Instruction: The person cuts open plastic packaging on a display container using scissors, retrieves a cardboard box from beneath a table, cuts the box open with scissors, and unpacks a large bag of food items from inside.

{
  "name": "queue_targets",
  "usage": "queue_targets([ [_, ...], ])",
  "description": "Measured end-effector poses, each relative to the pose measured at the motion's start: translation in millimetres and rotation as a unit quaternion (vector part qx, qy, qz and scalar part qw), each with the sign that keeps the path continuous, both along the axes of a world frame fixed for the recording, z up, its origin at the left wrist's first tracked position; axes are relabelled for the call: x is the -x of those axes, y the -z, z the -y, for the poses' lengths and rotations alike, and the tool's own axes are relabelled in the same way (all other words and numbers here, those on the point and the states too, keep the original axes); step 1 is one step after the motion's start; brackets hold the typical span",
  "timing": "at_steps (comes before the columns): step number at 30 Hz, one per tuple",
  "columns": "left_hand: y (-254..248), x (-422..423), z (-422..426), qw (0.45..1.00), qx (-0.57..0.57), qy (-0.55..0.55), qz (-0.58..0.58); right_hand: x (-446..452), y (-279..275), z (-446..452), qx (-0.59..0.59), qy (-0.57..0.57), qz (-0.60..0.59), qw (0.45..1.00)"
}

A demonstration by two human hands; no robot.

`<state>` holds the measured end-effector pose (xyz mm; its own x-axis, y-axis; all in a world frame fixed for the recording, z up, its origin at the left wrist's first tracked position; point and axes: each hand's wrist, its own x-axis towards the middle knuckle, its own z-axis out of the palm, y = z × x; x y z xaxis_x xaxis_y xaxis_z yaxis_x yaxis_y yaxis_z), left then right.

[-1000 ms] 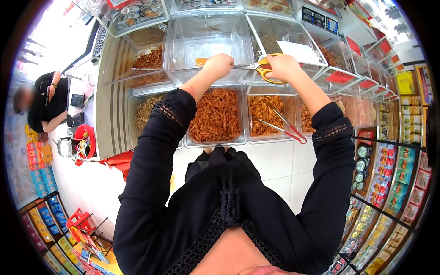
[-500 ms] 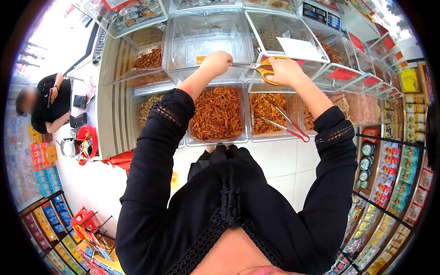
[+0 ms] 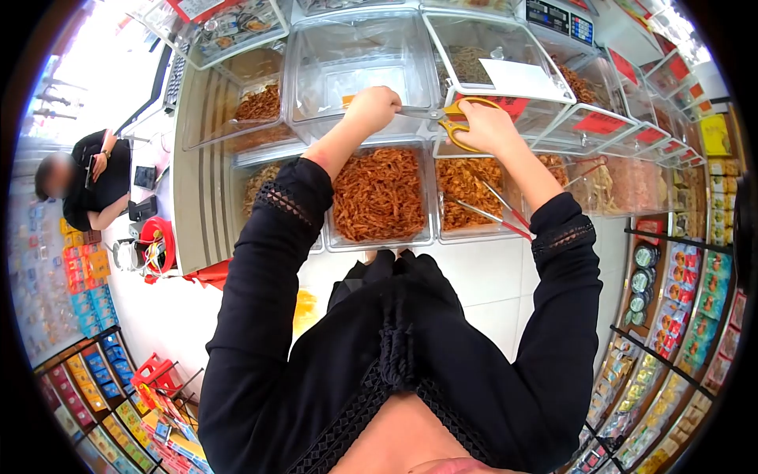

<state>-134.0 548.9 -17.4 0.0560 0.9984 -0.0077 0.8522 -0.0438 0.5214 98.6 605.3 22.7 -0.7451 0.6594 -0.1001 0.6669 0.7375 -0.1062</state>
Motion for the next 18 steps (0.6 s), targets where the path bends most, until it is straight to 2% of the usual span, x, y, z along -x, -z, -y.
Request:
queue_targets([
  [5,-2.8,-1.2,8.6,1.000,0.007,-0.013,-0.017,13.5,10.4,-3.7,0.014,-0.015,-0.001,1.000],
  [10,6.2,0.4,13.5,0.998,-0.050,-0.035,0.009,16.4,6.2,-12.3,0.010,-0.035,-0.001,0.999],
  [18,4.2,-2.9,18.3,0.996,-0.047,-0.068,0.031,23.1,5.8,-6.0,0.012,-0.042,0.002,0.999],
])
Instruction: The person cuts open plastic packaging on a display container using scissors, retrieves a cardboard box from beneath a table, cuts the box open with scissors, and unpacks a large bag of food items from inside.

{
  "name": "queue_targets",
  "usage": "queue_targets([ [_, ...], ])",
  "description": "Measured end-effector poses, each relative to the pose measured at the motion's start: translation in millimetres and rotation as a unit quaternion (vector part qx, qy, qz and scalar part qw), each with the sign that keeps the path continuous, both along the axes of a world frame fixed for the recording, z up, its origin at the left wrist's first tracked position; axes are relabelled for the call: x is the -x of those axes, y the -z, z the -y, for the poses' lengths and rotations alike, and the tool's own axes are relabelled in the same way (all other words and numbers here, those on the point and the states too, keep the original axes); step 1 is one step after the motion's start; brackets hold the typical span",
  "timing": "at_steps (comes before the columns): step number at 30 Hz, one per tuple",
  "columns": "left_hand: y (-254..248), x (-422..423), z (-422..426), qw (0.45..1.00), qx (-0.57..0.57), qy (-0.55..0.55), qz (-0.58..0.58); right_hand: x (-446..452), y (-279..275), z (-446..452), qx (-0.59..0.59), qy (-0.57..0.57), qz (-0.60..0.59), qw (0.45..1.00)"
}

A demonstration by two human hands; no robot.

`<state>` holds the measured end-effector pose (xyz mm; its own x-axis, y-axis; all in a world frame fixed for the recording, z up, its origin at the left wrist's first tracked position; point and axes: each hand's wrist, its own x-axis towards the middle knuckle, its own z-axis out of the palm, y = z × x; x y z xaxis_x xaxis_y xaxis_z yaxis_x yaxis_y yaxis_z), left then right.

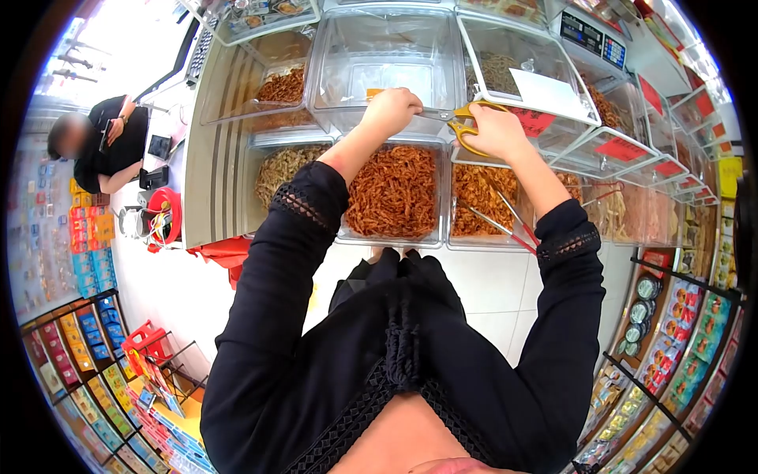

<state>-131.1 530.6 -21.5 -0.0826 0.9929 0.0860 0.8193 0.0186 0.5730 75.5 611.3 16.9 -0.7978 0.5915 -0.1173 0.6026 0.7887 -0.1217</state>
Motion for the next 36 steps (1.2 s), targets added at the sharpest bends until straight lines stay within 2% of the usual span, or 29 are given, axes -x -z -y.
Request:
queue_targets([
  [5,-6.9,4.2,-4.4,0.999,0.023,0.009,0.026,0.6,-0.3,-2.7,0.029,0.008,0.008,1.000],
  [9,-16.9,11.7,-18.2,0.988,0.146,0.035,0.037,-2.8,7.4,-7.0,0.035,-0.005,-0.020,0.999],
  [11,-17.0,15.9,-25.0,0.981,0.184,0.039,0.048,-2.1,4.8,-5.8,0.049,0.007,0.015,0.999],
  [13,-20.3,18.9,-31.8,0.982,0.173,0.080,0.003,0.2,-5.7,-2.9,0.086,0.025,0.058,0.994],
  [21,-23.8,17.7,-38.6,0.979,0.177,0.099,-0.030,-0.8,6.2,-6.2,0.065,0.025,0.017,0.997],
  [32,-21.8,18.5,-32.0,0.985,0.158,0.058,0.040,6.1,14.4,4.4,0.005,0.011,-0.030,0.999],
  [36,-22.9,20.1,-35.0,0.985,0.166,0.053,0.023,12.7,15.1,9.5,0.007,0.018,-0.029,0.999],
])
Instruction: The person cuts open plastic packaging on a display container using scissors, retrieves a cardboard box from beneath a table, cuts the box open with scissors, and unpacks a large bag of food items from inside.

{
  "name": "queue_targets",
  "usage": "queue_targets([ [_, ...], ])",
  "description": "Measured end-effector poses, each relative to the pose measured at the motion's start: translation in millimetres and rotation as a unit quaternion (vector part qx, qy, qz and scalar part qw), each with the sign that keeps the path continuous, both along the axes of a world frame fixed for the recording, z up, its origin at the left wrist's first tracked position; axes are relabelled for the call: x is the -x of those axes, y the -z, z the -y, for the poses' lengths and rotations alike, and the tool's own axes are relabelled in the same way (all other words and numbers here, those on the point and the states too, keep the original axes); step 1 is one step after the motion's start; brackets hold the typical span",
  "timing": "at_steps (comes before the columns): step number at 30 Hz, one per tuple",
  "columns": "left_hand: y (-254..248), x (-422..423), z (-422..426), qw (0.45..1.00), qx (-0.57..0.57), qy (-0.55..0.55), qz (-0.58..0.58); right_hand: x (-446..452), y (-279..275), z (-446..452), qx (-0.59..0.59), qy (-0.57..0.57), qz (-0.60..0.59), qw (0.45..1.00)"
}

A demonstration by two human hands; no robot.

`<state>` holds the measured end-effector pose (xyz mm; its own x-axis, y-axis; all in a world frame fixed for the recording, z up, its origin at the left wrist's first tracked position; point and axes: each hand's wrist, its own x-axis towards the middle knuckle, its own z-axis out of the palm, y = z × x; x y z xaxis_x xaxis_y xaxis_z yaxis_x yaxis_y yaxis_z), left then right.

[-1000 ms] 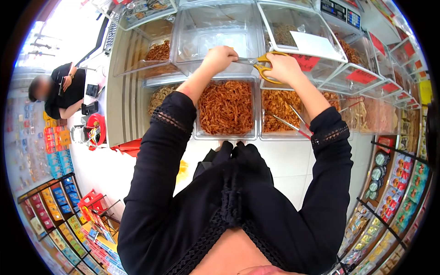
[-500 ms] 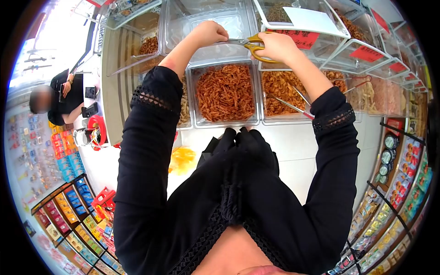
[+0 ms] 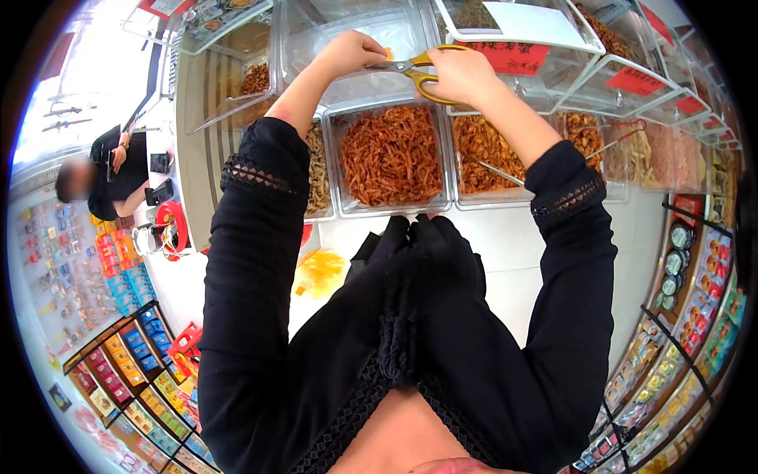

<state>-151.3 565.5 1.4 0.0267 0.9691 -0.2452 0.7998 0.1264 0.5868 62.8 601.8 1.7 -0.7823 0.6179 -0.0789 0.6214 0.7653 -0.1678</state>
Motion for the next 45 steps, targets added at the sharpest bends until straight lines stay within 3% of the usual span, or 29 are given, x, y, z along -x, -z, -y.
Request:
queue_targets([
  [21,-9.8,21.2,6.3,0.991,0.035,-0.071,0.108,46.8,10.8,-7.8,0.013,-0.026,-0.018,0.999],
  [23,-15.0,27.2,14.0,0.990,-0.142,0.017,0.008,45.4,9.8,-7.8,0.013,-0.032,-0.015,0.999],
  [24,-14.9,37.1,18.3,0.990,-0.141,0.016,0.006,45.0,7.5,-7.6,0.017,-0.035,-0.016,0.999],
  [26,-13.6,55.4,28.4,0.987,-0.069,0.040,-0.137,44.7,8.9,-9.5,0.021,-0.037,-0.019,0.999],
  [27,-10.7,58.5,30.5,0.987,-0.069,0.040,-0.138,45.8,12.9,-12.5,0.022,-0.042,-0.028,0.998],
  [30,-6.7,65.0,34.2,0.983,0.071,-0.002,-0.171,47.5,14.4,-13.8,0.023,-0.052,-0.032,0.998],
  [31,-2.2,62.8,41.1,0.989,0.001,-0.014,-0.149,48.0,14.2,-13.8,0.028,-0.054,-0.025,0.998],
  [45,4.6,63.9,48.7,0.988,-0.046,-0.062,-0.135,67.8,12.6,-21.8,0.030,-0.103,-0.004,0.994],
])
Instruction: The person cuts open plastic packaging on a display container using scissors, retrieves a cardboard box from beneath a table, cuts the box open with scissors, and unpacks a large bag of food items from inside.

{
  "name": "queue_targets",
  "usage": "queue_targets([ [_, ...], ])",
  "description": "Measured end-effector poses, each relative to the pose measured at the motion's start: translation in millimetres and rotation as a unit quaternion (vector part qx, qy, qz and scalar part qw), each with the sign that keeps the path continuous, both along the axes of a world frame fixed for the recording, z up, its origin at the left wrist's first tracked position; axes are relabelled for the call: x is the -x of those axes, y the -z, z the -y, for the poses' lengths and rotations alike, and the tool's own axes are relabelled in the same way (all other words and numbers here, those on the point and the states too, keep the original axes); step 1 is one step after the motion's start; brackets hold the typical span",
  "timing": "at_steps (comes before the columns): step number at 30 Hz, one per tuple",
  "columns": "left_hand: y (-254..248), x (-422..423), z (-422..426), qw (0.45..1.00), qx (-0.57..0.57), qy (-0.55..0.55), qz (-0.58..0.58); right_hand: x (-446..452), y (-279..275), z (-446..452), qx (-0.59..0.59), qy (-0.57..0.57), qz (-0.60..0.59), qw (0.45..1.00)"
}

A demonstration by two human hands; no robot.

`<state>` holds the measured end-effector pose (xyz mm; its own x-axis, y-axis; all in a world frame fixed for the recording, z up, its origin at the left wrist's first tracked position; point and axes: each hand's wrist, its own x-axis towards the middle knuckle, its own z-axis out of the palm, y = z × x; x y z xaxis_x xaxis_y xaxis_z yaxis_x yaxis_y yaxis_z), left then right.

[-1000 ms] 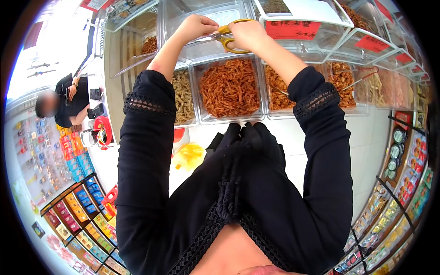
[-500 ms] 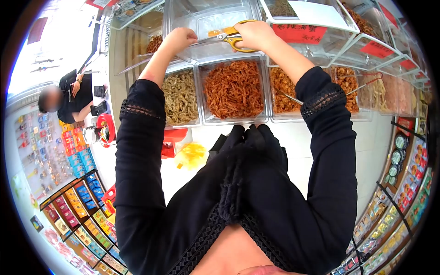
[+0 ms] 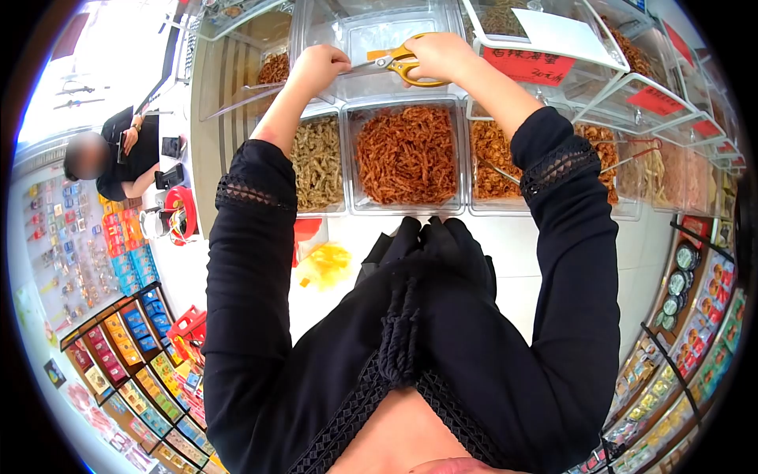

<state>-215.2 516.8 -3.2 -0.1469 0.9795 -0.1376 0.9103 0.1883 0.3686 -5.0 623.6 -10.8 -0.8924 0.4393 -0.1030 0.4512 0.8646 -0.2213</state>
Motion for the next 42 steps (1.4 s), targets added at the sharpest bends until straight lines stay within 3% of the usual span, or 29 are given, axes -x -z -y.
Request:
queue_targets([
  [10,-18.4,7.1,-0.3,0.992,0.022,-0.070,0.102,36.9,8.6,24.5,0.027,0.011,-0.025,0.999],
  [23,-24.8,18.2,10.1,0.988,0.034,-0.074,0.131,60.3,-2.6,39.9,0.064,0.029,0.005,0.998],
  [25,-28.2,12.1,10.8,0.963,0.000,-0.100,0.251,64.3,-0.6,44.5,0.068,0.026,0.001,0.997],
  [27,-38.0,7.4,12.3,0.983,0.005,-0.028,0.179,70.2,-0.7,53.1,0.057,0.024,-0.004,0.998],
  [30,-40.1,16.4,16.8,0.983,0.008,0.018,0.182,64.4,-0.3,59.3,0.059,0.039,-0.012,0.997],
  [33,-43.2,31.2,22.9,0.979,0.018,0.008,0.202,30.5,-12.3,76.5,0.089,0.064,-0.003,0.994],
  [35,-43.5,43.5,27.3,0.963,0.000,0.024,0.267,-7.9,-24.5,95.9,0.123,0.074,-0.060,0.988],
  [37,-42.5,54.2,35.8,0.966,-0.018,0.109,0.232,-28.6,-17.0,95.0,0.416,0.104,0.014,0.903],
  [38,-41.6,56.1,43.8,0.969,-0.023,0.131,0.207,-32.9,-10.3,98.3,0.620,0.174,0.020,0.764],
  [39,-39.7,55.8,51.9,0.971,-0.028,0.156,0.181,-32.4,-12.3,102.1,0.784,0.234,0.020,0.575],
  [41,-31.5,54.9,70.6,0.966,-0.094,0.209,0.123,-22.3,-12.3,107.4,0.877,0.249,0.008,0.411],
  [42,-23.5,55.2,76.1,0.957,-0.142,0.228,0.111,-15.1,-10.0,108.0,0.905,0.222,0.014,0.364],
])
